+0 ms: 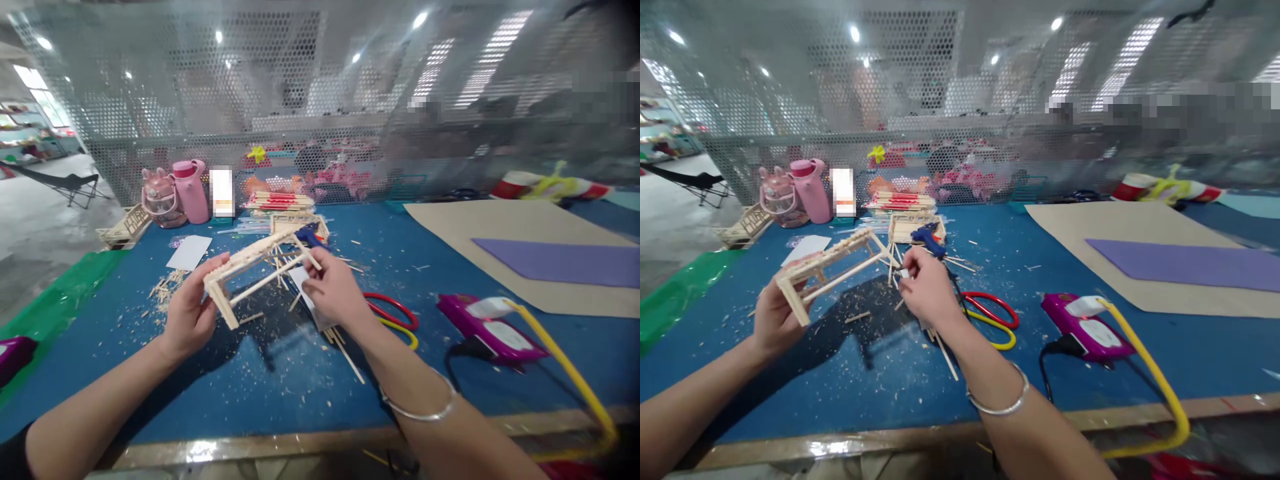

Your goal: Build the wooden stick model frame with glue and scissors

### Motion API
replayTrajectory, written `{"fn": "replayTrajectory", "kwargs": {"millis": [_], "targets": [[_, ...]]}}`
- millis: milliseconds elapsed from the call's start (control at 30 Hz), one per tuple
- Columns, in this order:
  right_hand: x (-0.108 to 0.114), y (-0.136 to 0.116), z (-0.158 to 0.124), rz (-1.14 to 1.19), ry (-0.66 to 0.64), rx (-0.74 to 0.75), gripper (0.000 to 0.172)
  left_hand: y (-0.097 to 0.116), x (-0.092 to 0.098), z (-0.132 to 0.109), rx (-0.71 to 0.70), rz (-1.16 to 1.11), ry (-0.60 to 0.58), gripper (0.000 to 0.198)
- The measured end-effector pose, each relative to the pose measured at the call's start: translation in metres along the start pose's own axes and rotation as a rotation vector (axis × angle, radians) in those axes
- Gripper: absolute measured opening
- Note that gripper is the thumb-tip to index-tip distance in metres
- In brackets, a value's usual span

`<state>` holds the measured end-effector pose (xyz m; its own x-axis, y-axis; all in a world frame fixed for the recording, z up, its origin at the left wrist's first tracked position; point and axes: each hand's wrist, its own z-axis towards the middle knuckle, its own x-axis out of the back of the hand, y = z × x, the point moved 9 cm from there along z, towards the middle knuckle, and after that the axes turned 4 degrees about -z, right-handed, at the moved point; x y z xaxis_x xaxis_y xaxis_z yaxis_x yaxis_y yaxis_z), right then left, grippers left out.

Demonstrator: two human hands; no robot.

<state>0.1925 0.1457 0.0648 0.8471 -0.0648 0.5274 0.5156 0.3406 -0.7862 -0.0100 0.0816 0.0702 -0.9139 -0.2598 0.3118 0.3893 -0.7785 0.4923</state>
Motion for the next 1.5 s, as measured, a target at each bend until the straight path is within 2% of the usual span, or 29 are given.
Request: {"fn": "replayTrajectory", "kwargs": {"millis": [100, 167, 267, 300, 367, 433, 500, 600, 733, 833, 900, 967, 1033, 1100, 1200, 1267, 1500], "targets": [[-0.048, -0.017, -0.02, 0.263, -0.493, -0.015, 0.012, -0.006, 0.003, -0.006, -0.031, 0.01, -0.007, 0.057], [-0.061, -0.028, -0.035, 0.416, -0.663, -0.057, 0.016, -0.006, 0.007, -0.008, -0.047, 0.028, -0.005, 0.059], [-0.065, -0.023, -0.042, 0.343, -0.816, -0.102, 0.014, -0.006, 0.008, -0.008, -0.057, 0.02, -0.02, 0.059], [-0.06, -0.016, -0.039, 0.287, -0.814, -0.117, 0.01, -0.006, 0.008, -0.008, -0.056, 0.011, -0.032, 0.059], [-0.039, 0.0, -0.019, 0.314, -0.615, -0.186, 0.005, -0.009, 0.006, -0.007, -0.042, -0.002, -0.072, 0.057], [-0.024, 0.008, -0.007, 0.475, -0.458, -0.233, 0.017, -0.013, 0.003, -0.006, -0.044, 0.0, -0.113, 0.055], [-0.03, 0.007, -0.008, 0.579, -0.487, -0.25, 0.029, -0.017, 0.002, -0.004, -0.054, 0.044, -0.138, 0.051], [-0.053, 0.001, -0.02, 0.569, -0.597, -0.269, 0.032, -0.028, -0.002, -0.001, -0.02, 0.165, -0.188, 0.044], [-0.07, 0.01, -0.025, 0.662, -0.517, -0.4, 0.027, -0.038, -0.01, 0.0, 0.06, 0.264, -0.266, 0.036], [-0.074, 0.015, -0.026, 0.769, -0.461, -0.482, 0.024, -0.037, -0.008, 0.001, 0.156, 0.308, -0.211, 0.035], [-0.074, 0.015, -0.026, 0.824, -0.441, -0.507, 0.023, -0.036, -0.002, -0.002, 0.279, 0.282, -0.136, 0.036], [-0.075, 0.014, -0.026, 0.866, -0.427, -0.519, 0.022, -0.034, 0.002, -0.007, 0.423, 0.168, -0.073, 0.035], [-0.076, 0.013, -0.028, 0.898, -0.424, -0.525, 0.022, -0.027, 0.002, -0.012, 0.492, 0.027, -0.058, 0.033], [-0.078, 0.012, -0.029, 0.916, -0.432, -0.534, 0.021, -0.017, -0.001, -0.012, 0.46, -0.064, -0.086, 0.037], [-0.081, 0.013, -0.03, 0.928, -0.435, -0.541, 0.019, -0.01, -0.002, -0.012, 0.376, -0.069, -0.129, 0.051], [-0.081, 0.014, -0.03, 0.939, -0.431, -0.541, 0.018, -0.012, -0.002, -0.012, 0.343, -0.029, -0.139, 0.057], [-0.081, 0.015, -0.03, 0.961, -0.441, -0.556, 0.014, -0.016, -0.001, -0.014, 0.32, 0.035, -0.141, 0.058]]}}
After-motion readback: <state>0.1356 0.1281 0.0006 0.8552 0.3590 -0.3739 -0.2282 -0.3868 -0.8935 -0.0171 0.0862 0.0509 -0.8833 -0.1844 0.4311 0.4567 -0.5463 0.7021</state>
